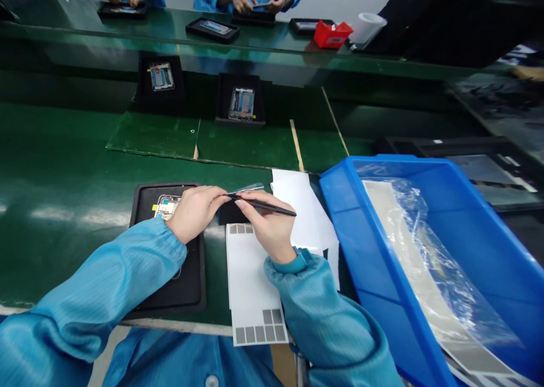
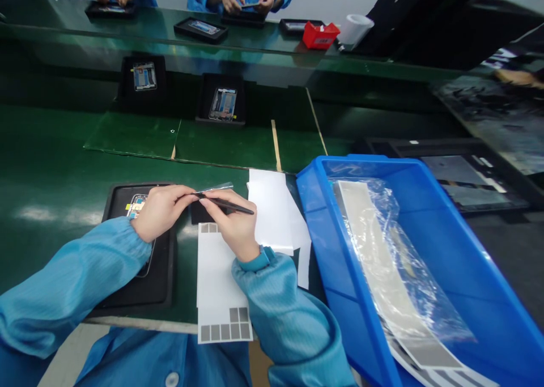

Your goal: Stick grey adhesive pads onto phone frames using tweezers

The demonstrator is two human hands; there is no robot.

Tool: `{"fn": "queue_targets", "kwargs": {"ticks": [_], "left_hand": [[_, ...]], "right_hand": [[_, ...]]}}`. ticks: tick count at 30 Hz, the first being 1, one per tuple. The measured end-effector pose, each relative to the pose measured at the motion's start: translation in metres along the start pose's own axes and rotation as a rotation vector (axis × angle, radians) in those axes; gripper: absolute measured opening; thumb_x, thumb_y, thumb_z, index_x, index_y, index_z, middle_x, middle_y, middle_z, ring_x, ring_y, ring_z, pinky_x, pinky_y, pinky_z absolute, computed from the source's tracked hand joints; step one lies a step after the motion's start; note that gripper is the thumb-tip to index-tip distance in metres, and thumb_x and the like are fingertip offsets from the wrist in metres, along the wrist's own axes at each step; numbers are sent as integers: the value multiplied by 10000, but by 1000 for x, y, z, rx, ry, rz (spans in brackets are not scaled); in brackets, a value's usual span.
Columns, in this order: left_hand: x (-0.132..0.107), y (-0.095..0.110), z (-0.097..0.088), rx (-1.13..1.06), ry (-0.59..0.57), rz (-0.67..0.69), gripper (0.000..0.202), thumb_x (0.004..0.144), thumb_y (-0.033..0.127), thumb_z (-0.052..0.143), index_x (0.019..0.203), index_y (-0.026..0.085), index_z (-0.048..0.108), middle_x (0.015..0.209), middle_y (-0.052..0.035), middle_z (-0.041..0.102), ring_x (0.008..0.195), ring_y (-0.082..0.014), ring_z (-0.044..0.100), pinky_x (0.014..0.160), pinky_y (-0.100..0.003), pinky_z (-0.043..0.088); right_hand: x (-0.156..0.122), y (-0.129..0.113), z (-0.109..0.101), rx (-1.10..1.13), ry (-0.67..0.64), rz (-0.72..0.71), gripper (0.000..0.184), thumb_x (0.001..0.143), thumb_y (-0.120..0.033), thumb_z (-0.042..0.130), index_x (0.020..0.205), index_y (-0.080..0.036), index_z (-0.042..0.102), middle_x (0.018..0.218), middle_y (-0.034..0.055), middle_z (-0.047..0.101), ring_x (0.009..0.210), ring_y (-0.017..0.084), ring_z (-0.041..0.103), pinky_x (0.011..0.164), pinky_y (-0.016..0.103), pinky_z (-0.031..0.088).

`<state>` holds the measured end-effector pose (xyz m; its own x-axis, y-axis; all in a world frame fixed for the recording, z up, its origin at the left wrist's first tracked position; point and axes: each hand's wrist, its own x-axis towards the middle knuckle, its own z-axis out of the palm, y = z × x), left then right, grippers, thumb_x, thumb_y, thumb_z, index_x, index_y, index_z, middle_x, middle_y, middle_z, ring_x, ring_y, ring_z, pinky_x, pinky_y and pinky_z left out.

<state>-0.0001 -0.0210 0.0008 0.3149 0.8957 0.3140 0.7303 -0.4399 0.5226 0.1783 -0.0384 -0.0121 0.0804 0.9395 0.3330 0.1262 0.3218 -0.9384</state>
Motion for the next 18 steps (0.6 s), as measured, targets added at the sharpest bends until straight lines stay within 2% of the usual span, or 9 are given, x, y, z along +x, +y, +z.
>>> {"fn": "queue_targets", "kwargs": {"ticks": [6, 14, 16, 18], "left_hand": [[1, 0, -2, 28, -45, -20, 178, 959, 274, 586, 906, 200, 740, 887, -18, 779, 811, -180, 730, 731, -262, 514], [2, 3, 2, 92, -133, -48, 190, 969, 282, 567, 930, 180, 722, 886, -40, 756, 846, -217, 694, 760, -317, 516], [1, 4, -6, 112, -151, -53, 212, 948, 316, 599, 1000, 143, 710, 923, -81, 738, 908, -258, 670, 797, -360, 520], [-2, -1, -25, 178, -163, -35, 341, 916, 341, 644, 1149, 93, 664, 1054, -136, 708, 1012, -299, 635, 875, -410, 513]], "right_hand": [[0, 3, 1, 32, 8, 25, 102, 794, -230, 791, 893, -250, 776, 909, 22, 786, 869, 195, 740, 838, 356, 609], [4, 0, 5, 132, 64, 152, 89, 763, -245, 813, 840, -237, 768, 860, 23, 775, 820, 186, 737, 770, 335, 609], [4, -2, 2, 128, 71, 201, 103, 750, -259, 826, 827, -228, 766, 837, 22, 770, 774, 176, 726, 726, 320, 601], [3, -4, -1, 122, 66, 246, 127, 738, -277, 839, 823, -219, 765, 788, 16, 757, 707, 164, 707, 668, 304, 587]]}}
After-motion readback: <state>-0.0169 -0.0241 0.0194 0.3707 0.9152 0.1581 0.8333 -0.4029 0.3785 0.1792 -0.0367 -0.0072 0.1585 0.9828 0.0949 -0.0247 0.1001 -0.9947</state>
